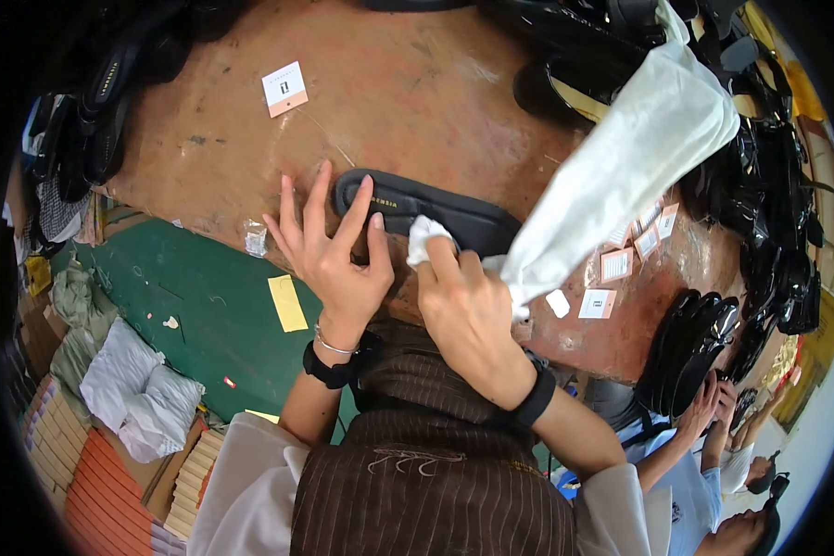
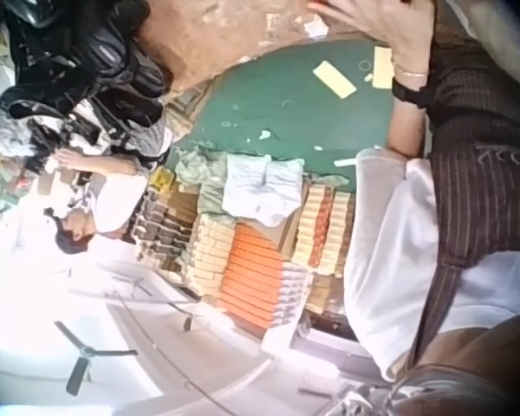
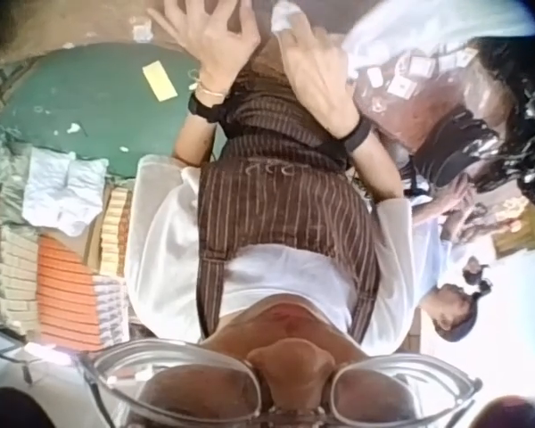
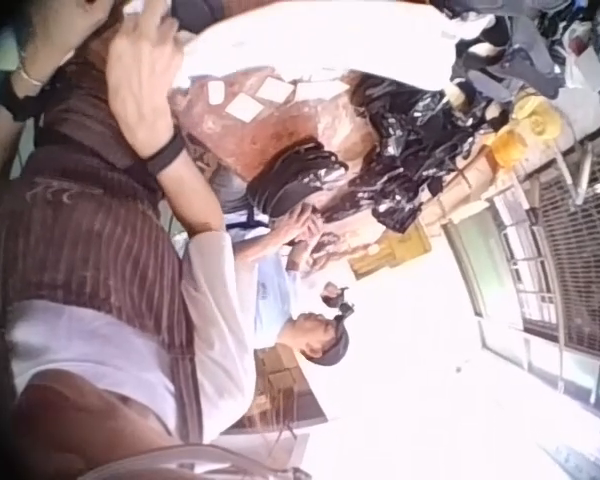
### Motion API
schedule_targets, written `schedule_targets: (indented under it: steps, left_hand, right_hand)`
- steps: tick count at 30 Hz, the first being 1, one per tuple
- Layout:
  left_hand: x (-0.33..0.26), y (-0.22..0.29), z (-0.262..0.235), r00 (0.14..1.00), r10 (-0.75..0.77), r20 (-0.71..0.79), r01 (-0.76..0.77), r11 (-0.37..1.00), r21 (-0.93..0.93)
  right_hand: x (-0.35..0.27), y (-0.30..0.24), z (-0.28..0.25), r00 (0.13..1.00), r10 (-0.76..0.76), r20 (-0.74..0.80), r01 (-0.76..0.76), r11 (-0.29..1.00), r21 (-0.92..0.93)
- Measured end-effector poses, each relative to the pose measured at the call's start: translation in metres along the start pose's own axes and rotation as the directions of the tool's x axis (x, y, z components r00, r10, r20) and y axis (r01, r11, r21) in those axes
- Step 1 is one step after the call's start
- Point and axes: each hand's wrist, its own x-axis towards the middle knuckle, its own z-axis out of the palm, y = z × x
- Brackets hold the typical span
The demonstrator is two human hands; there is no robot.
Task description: Cleaning, inspecting, and labeling black leather loafers at a manufacturing workbench.
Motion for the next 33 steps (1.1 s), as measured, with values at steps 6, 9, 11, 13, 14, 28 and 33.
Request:
schedule_targets:
  steps: [6, 9, 11, 13, 14, 28, 33]
  left_hand:
    - [0.005, 0.002, 0.001, 1.000, 0.010, -0.016, -0.010, 1.000, -0.003]
    - [0.002, -0.001, 0.004, 1.000, 0.009, -0.024, -0.009, 1.000, -0.004]
    - [0.002, -0.001, 0.006, 1.000, 0.012, -0.026, -0.012, 1.000, -0.013]
    - [0.005, 0.002, 0.003, 1.000, 0.013, -0.014, -0.014, 1.000, -0.012]
    - [0.005, 0.003, 0.002, 1.000, 0.012, -0.009, -0.012, 1.000, -0.004]
    - [0.003, -0.001, 0.004, 1.000, 0.015, -0.020, -0.015, 1.000, -0.004]
    - [0.004, 0.000, 0.001, 1.000, 0.008, -0.015, -0.008, 1.000, 0.005]
  right_hand:
    - [0.025, 0.000, 0.008, 0.993, -0.044, -0.112, 0.038, 0.998, -0.056]
    - [0.004, -0.010, 0.006, 0.998, 0.038, -0.040, -0.040, 0.999, -0.034]
    - [0.015, -0.004, 0.010, 0.997, 0.010, -0.076, -0.012, 0.999, -0.030]
    - [0.029, 0.000, 0.007, 0.994, -0.024, -0.105, 0.024, 1.000, -0.005]
    - [0.028, -0.004, 0.007, 0.995, -0.005, -0.099, -0.003, 0.997, -0.080]
    - [0.003, 0.003, 0.004, 0.997, 0.025, -0.073, -0.027, 0.999, -0.030]
    - [0.015, 0.006, 0.003, 0.995, -0.008, -0.097, 0.004, 0.999, -0.044]
